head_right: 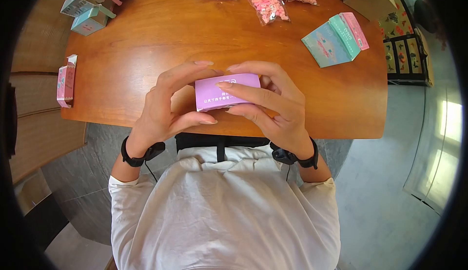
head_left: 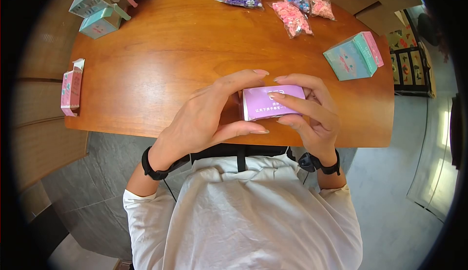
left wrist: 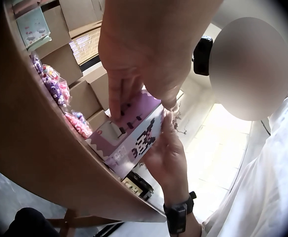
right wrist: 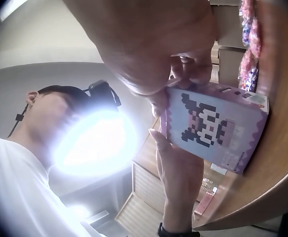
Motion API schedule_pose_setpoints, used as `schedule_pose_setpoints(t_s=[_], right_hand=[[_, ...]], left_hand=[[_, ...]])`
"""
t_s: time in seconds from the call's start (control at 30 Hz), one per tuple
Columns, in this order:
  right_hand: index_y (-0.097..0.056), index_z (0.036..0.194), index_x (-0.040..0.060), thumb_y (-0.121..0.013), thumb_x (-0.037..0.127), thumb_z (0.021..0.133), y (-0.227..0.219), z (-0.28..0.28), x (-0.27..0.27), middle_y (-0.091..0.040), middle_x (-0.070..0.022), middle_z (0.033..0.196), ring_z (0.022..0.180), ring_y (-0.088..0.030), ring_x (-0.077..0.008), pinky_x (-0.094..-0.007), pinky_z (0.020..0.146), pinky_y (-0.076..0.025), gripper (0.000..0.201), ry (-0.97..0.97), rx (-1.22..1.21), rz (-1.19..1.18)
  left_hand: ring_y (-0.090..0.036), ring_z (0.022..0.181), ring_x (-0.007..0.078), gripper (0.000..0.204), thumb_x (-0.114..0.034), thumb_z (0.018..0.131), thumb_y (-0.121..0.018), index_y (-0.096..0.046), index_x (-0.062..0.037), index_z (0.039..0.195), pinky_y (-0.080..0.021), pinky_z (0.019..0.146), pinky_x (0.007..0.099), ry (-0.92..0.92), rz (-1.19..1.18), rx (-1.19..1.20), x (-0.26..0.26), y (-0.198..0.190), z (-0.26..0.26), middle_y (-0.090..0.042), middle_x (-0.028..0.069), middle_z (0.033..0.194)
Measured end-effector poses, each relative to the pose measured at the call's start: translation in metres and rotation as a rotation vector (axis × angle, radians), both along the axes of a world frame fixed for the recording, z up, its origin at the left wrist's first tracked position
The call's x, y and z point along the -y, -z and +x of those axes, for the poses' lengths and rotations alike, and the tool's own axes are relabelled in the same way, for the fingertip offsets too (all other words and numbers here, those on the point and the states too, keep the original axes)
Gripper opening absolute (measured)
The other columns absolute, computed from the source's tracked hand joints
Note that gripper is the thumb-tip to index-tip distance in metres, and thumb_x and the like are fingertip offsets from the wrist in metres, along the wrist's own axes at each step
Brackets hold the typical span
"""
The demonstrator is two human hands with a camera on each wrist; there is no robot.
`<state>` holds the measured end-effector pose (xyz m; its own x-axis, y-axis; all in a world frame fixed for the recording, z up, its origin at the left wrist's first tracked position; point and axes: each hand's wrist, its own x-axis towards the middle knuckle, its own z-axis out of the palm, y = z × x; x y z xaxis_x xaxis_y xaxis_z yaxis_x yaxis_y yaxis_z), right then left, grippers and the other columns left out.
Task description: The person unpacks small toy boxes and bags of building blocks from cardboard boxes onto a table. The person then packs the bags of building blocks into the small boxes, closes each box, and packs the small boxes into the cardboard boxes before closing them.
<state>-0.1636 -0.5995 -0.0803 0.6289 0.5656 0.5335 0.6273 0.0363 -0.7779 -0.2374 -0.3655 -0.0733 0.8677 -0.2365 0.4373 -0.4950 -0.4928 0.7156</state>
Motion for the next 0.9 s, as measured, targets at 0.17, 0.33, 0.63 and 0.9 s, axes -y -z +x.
schedule_pose_setpoints(t_s=[0.17,0.33,0.63,0.9], right_hand=[[-0.078,0.118,0.0055,-0.085,0.011,0.080,-0.003,0.000,0.002,-0.066,-0.0147,0.125,0.090,-0.064,-0.0182,-0.0288,0.069,-0.050,0.039,0.039,0.021,-0.034],[-0.078,0.120,0.0057,-0.084,0.013,0.080,-0.002,0.000,0.002,-0.066,-0.0137,0.125,0.091,-0.065,-0.0184,-0.0281,0.068,-0.050,0.041,0.043,0.029,-0.051],[-0.076,0.124,0.0067,-0.082,0.013,0.083,-0.001,0.005,0.008,-0.066,-0.0131,0.123,0.095,-0.066,-0.0207,-0.0299,0.075,-0.053,0.043,-0.030,0.006,-0.078],[-0.076,0.127,0.0106,-0.080,0.014,0.085,-0.006,0.003,0.009,-0.066,-0.0104,0.121,0.093,-0.066,-0.0210,-0.0305,0.074,-0.054,0.042,-0.021,0.012,-0.142]], left_hand=[[-0.070,0.109,0.0301,0.066,-0.025,0.085,-0.085,-0.055,-0.0022,0.139,-0.060,0.089,0.0369,-0.017,-0.053,0.082,0.002,0.009,0.003,-0.065,0.0151,0.136],[-0.071,0.106,0.0311,0.062,-0.022,0.086,-0.085,-0.056,-0.0025,0.137,-0.060,0.088,0.0377,-0.064,0.014,0.132,0.004,0.009,0.001,-0.067,0.0159,0.131],[-0.071,0.108,0.0387,0.043,-0.019,0.090,-0.079,-0.060,-0.0031,0.126,-0.059,0.091,0.0423,0.078,0.029,0.056,0.001,0.004,0.004,-0.068,0.0233,0.127],[-0.071,0.107,0.0365,0.039,-0.017,0.087,-0.081,-0.067,-0.0065,0.122,-0.059,0.087,0.0406,0.076,-0.034,0.020,0.002,0.007,0.003,-0.068,0.0218,0.127]])
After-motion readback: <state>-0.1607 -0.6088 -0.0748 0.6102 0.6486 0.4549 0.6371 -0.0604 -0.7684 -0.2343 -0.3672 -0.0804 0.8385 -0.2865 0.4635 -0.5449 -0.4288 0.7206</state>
